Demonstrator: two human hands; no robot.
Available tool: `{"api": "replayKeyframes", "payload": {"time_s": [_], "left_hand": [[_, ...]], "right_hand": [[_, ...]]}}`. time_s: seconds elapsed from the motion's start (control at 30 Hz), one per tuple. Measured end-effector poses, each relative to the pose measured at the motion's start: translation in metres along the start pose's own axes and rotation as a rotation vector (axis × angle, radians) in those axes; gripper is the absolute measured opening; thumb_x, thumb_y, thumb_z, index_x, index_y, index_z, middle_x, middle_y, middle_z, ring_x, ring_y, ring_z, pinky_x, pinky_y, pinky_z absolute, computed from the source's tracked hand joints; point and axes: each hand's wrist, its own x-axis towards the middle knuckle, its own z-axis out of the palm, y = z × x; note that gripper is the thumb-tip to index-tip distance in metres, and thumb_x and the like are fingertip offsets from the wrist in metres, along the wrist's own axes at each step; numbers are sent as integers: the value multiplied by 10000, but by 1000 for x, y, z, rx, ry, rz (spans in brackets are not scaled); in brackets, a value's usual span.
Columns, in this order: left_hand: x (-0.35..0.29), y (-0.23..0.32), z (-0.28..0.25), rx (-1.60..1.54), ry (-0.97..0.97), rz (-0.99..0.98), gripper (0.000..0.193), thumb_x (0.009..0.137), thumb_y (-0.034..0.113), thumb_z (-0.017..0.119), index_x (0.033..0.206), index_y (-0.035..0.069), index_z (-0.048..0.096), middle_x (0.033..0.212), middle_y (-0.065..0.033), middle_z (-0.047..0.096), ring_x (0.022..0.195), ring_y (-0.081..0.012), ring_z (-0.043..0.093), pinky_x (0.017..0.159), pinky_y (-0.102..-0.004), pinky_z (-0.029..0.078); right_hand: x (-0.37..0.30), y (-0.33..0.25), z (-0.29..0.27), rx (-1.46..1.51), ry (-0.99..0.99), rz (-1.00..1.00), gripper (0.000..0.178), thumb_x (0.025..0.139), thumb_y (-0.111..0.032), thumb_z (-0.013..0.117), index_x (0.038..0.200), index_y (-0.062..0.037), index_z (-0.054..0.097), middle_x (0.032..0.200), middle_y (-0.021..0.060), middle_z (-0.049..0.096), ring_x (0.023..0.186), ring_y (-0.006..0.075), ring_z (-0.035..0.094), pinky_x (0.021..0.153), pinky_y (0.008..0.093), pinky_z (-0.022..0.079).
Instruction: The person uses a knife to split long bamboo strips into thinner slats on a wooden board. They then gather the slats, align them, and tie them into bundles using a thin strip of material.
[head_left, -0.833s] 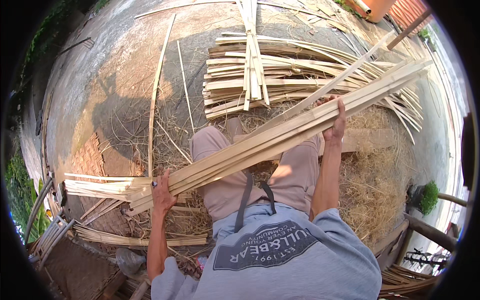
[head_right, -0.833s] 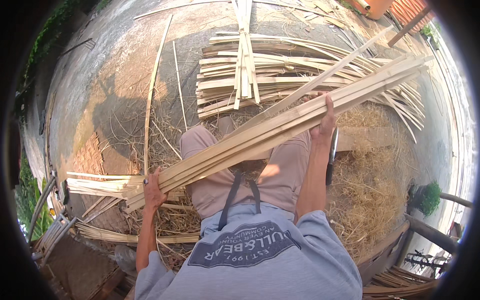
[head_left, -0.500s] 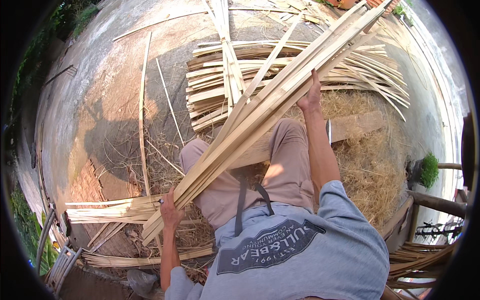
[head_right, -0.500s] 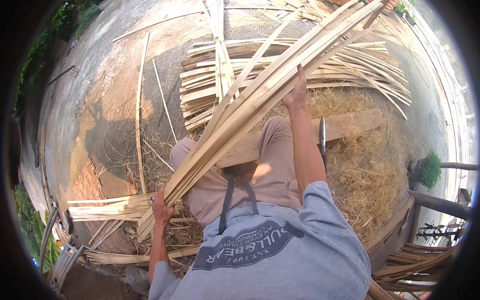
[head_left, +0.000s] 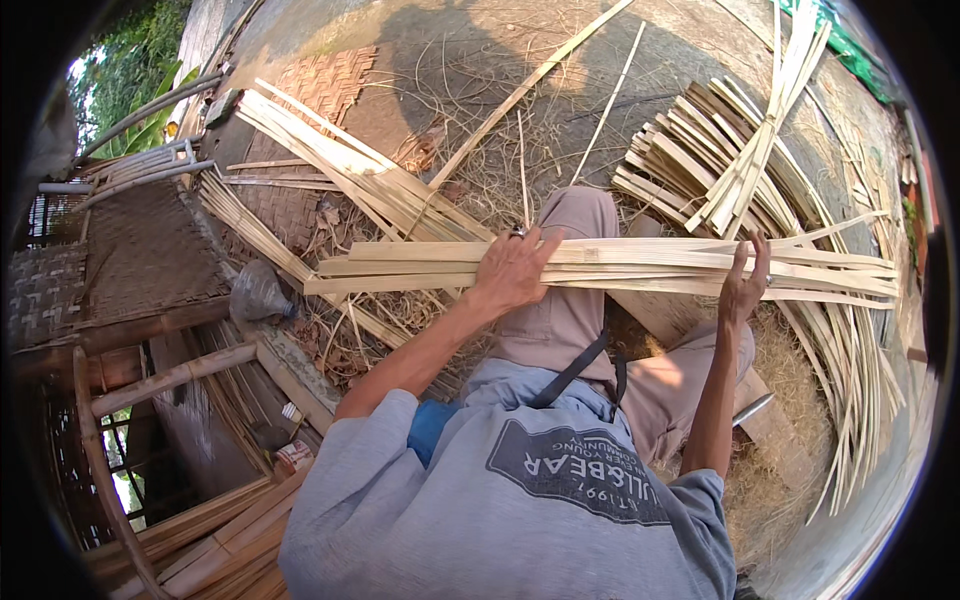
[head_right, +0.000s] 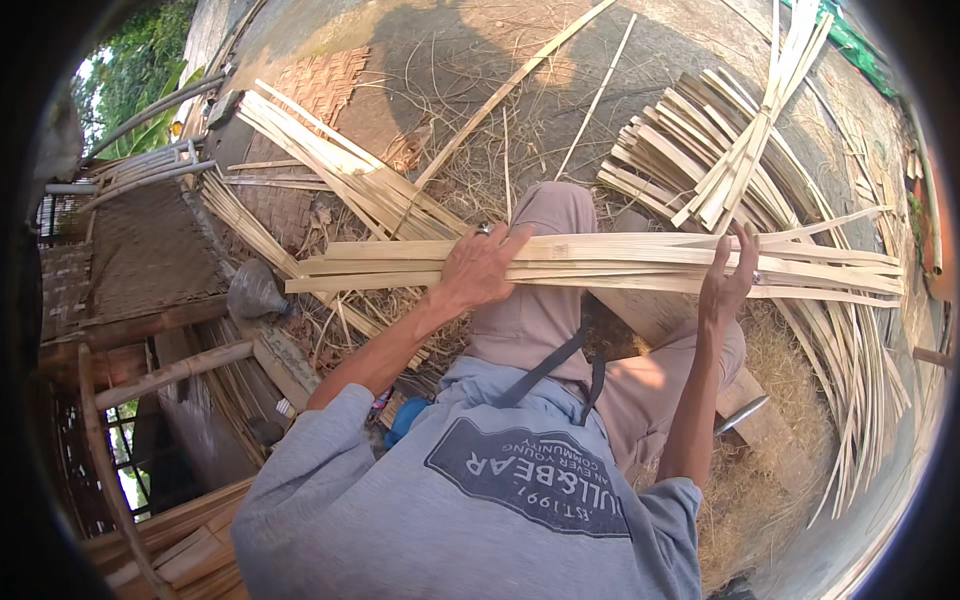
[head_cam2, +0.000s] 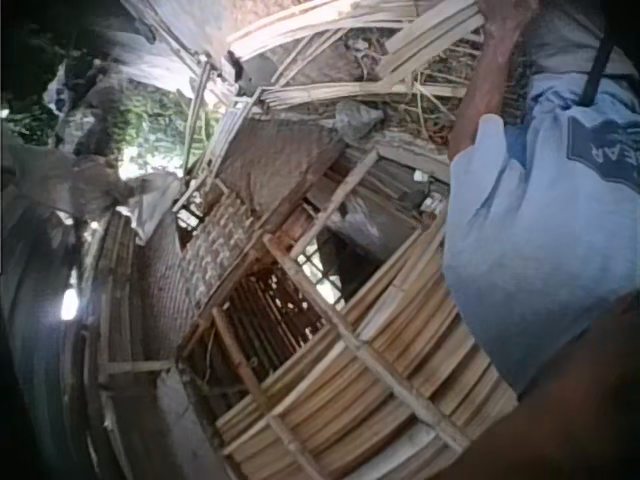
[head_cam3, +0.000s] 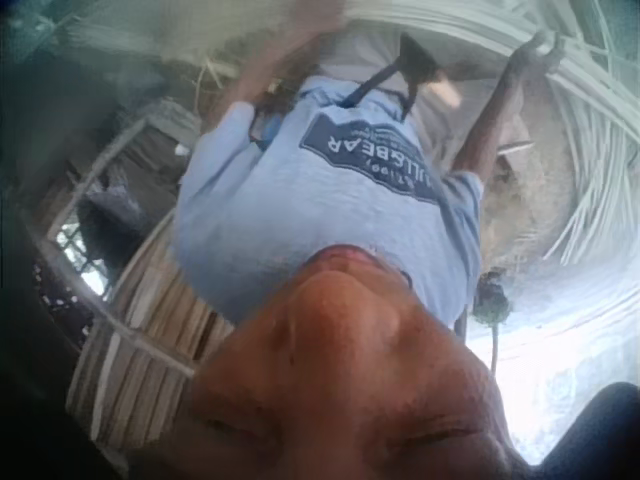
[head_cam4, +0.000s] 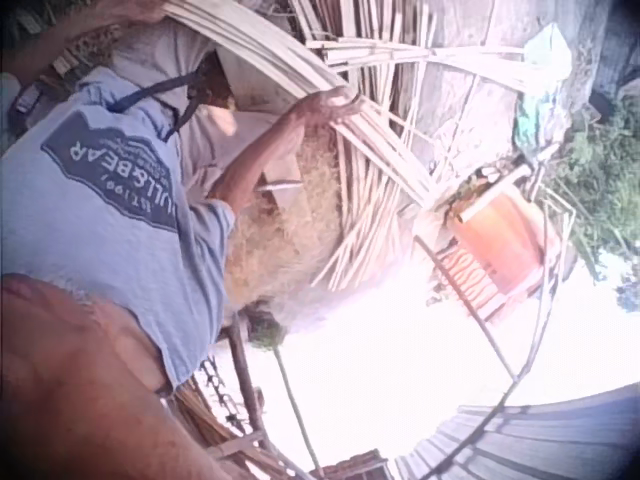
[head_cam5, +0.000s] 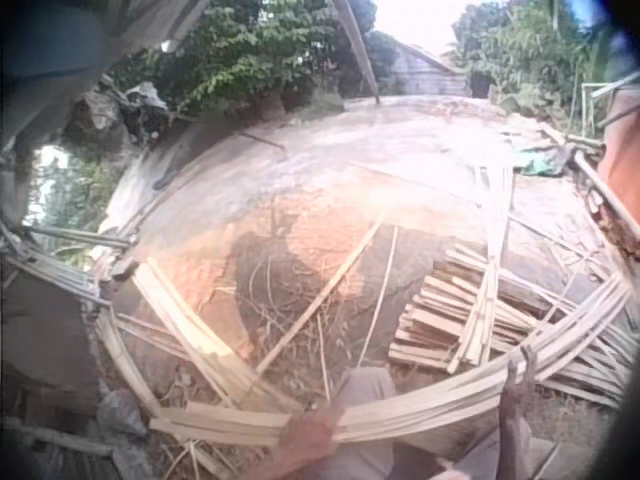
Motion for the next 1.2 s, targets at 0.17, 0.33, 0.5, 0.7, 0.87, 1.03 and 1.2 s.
{"api": "replayKeyframes", "payload": {"time_s": [0.17,0.33,0.5,0.7,0.87,1.03,1.2], "left_hand": [[-14,-10,-17,-191,151,114,813,817,355,778,1534,166,445,1419,-222,512,1275,-352,546,1071,-501,416],[-103,-135,-81,-94,622,-721,723,993,631,485,1439,65,548,1537,-224,439,1487,-370,329,1212,-538,273],[-203,-248,-65,-803,628,-1285,700,1065,589,327,1467,47,515,1519,-183,480,1351,-327,497,1126,-449,397],[-187,-201,-19,-1531,510,-869,631,1093,516,314,1550,88,391,1494,-119,513,1263,-234,565,1089,-404,461],[-187,-174,-27,-1793,581,-697,597,1098,461,311,1474,27,473,1358,-170,617,1259,-270,583,1067,-382,480],[-199,-233,-58,-1220,873,-1153,537,1075,432,417,1365,10,578,1269,-152,658,1132,-221,643,1018,-361,492],[-126,-324,-53,-929,330,-859,470,1028,384,568,1331,27,617,1131,-86,719,1040,-169,664,890,-297,509]], "right_hand": [[-50,-55,47,-90,-561,-314,217,995,-226,620,1143,-73,662,1189,119,685,1277,296,564,1202,486,258],[-47,-64,51,-1,-570,-265,181,958,-195,659,1075,-58,663,1063,122,681,1111,324,605,1149,500,323],[-48,-60,59,10,-532,-301,193,953,-192,663,1083,-48,661,1084,135,675,1102,347,602,1130,515,348],[-41,-70,45,-45,-573,-347,298,959,-199,661,1195,-16,672,1152,174,667,1115,339,593,991,447,452],[-43,-67,31,-120,-629,-350,269,937,-214,673,1155,-56,683,1101,130,659,1089,330,607,1145,517,331],[-54,-71,17,-192,-718,-333,258,925,-209,671,1135,-60,681,1139,130,648,1134,326,596,1195,519,265],[-56,-82,16,-198,-618,-335,281,955,-188,644,1208,-69,666,1287,143,616,1301,343,532,1219,524,237]]}}
